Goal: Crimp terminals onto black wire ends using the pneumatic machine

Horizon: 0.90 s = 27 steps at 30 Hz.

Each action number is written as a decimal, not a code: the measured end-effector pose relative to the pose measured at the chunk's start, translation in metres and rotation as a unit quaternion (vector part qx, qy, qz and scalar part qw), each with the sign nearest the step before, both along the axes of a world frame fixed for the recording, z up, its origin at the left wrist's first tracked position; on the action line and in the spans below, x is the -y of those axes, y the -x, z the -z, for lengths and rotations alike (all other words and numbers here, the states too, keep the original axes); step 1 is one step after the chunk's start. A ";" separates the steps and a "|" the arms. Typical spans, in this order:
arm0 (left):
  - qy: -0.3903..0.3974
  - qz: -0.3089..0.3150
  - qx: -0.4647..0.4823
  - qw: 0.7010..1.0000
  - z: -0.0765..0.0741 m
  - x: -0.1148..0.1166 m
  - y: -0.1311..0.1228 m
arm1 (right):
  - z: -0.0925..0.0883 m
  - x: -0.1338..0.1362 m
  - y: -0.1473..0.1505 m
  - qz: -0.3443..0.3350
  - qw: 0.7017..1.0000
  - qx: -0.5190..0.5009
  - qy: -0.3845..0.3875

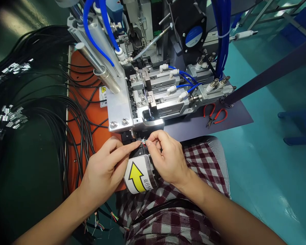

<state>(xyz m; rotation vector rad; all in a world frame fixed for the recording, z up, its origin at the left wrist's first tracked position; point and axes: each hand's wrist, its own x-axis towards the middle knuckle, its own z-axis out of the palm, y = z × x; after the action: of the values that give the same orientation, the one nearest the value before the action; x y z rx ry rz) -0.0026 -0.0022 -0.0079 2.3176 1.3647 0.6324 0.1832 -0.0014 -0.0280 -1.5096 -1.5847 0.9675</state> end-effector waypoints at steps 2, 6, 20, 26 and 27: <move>-0.005 -0.003 0.000 1.000 -0.001 0.000 -0.001 | -0.001 -0.001 0.000 0.002 1.000 0.000 0.005; 0.002 0.005 -0.002 1.000 0.000 0.001 0.000 | -0.005 -0.001 0.002 0.011 1.000 -0.002 0.019; -0.006 0.002 -0.004 1.000 -0.001 0.000 -0.001 | -0.009 -0.003 0.001 0.003 0.999 0.003 0.036; -0.005 -0.001 -0.005 1.000 0.000 0.000 -0.002 | -0.008 -0.003 0.002 -0.002 0.999 0.004 0.039; -0.006 -0.002 -0.005 1.000 0.000 0.000 -0.002 | -0.009 -0.003 0.002 -0.002 0.999 0.006 0.038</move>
<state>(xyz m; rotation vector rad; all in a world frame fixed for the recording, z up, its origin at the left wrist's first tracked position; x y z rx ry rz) -0.0008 -0.0026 -0.0077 2.3307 1.3726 0.6326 0.1816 0.0017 -0.0192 -1.5673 -1.5760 1.0342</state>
